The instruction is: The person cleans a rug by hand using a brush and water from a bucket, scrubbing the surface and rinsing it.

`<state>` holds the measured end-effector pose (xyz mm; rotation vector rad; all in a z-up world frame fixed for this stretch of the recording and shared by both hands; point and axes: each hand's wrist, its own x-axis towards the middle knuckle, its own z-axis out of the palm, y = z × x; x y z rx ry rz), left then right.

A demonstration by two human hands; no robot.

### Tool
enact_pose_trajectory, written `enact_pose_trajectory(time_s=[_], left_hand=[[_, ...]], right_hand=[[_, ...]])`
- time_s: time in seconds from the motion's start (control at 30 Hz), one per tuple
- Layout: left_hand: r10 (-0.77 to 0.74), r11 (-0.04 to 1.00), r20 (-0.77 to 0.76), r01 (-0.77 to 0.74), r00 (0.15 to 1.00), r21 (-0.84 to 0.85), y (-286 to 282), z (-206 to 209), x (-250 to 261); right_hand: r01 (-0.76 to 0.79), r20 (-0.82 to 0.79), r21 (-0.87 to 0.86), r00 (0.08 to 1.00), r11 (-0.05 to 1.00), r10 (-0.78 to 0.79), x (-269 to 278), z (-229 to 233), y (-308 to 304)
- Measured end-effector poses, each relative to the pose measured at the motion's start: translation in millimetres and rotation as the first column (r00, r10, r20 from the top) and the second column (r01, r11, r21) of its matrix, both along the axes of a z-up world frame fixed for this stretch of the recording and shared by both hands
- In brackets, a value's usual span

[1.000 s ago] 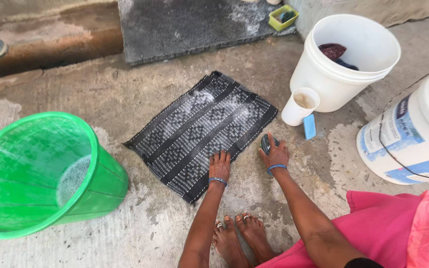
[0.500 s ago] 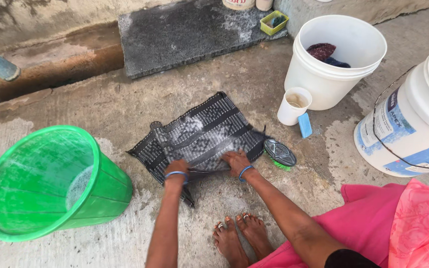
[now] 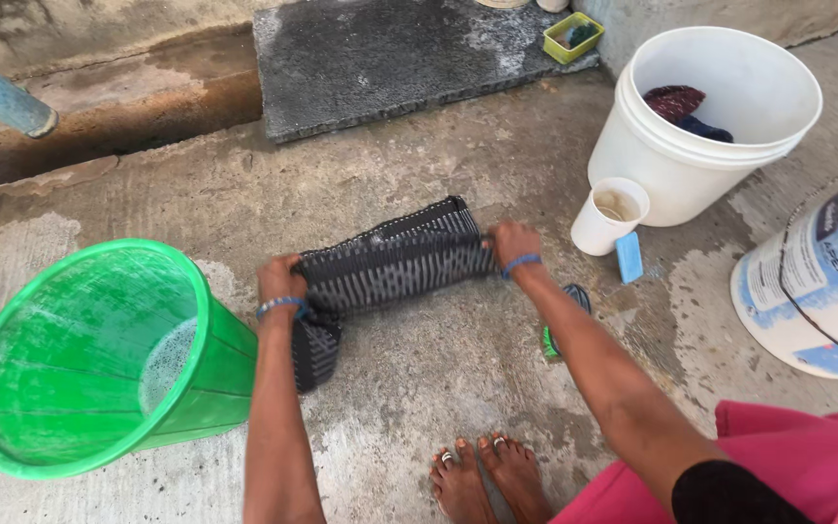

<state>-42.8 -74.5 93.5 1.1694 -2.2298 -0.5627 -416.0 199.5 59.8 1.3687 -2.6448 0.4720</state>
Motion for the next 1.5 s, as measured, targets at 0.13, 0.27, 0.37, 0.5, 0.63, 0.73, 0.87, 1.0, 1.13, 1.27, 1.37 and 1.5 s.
enact_pose_trajectory(time_s=[0.13, 0.27, 0.37, 0.5, 0.63, 0.73, 0.87, 1.0, 1.13, 1.27, 1.37, 1.5], left_hand=[[0.070, 0.954, -0.314, -0.156, 0.947, -0.257, -45, 95, -34], [0.010, 0.902, -0.364, -0.166, 0.931, -0.398, -41, 191, -29], [-0.118, 0.810, -0.364, -0.123, 0.924, -0.573, -13, 211, -20], [-0.167, 0.867, -0.114, 0.091, 0.979, -0.489, 37, 143, -4], [-0.302, 0.933, 0.281, 0.342, 0.911, -0.107, 89, 16, 0], [-0.482, 0.876, 0.403, 0.428, 0.778, 0.222, 124, -60, -8], [-0.483, 0.873, 0.572, 0.418, 0.663, 0.253, 137, -81, -7], [-0.526, 0.850, 0.513, 0.396, 0.679, 0.347, 115, -47, -3], [-0.593, 0.781, 0.534, 0.267, 0.603, 0.565, 99, -47, 5], [-0.629, 0.775, 0.640, 0.303, 0.441, 0.554, 116, -110, 7], [-0.571, 0.813, 0.775, 0.319, 0.271, 0.487, 133, -136, -17], [-0.597, 0.801, 0.711, 0.230, 0.373, 0.552, 149, -95, -41]], right_hand=[[-0.037, -0.175, -0.238, 0.985, 0.970, -0.005, -37, 104, -87], [-0.173, -0.235, -0.529, 0.971, 0.831, 0.053, -34, 192, -115], [-0.262, -0.287, -0.640, 0.953, 0.722, 0.092, -26, 208, -106], [-0.253, -0.295, -0.573, 0.951, 0.779, 0.092, -34, 146, -55], [-0.152, -0.219, -0.240, 0.971, 0.959, 0.099, -33, 26, 4], [-0.121, -0.150, 0.061, 0.980, 0.991, 0.129, -14, -47, 49], [-0.168, 0.000, -0.081, 0.986, 0.982, 0.169, -20, -69, 69], [-0.242, -0.105, -0.304, 0.970, 0.921, 0.220, -26, -46, 68], [-0.045, -0.012, -0.287, 0.999, 0.957, 0.043, -11, -36, 79], [0.463, 0.090, 0.152, 0.873, 0.873, -0.478, -3, -34, 117], [0.568, 0.322, 0.363, 0.668, 0.739, -0.671, 2, -34, 138], [0.508, 0.419, 0.537, 0.533, 0.674, -0.736, 24, -47, 130]])
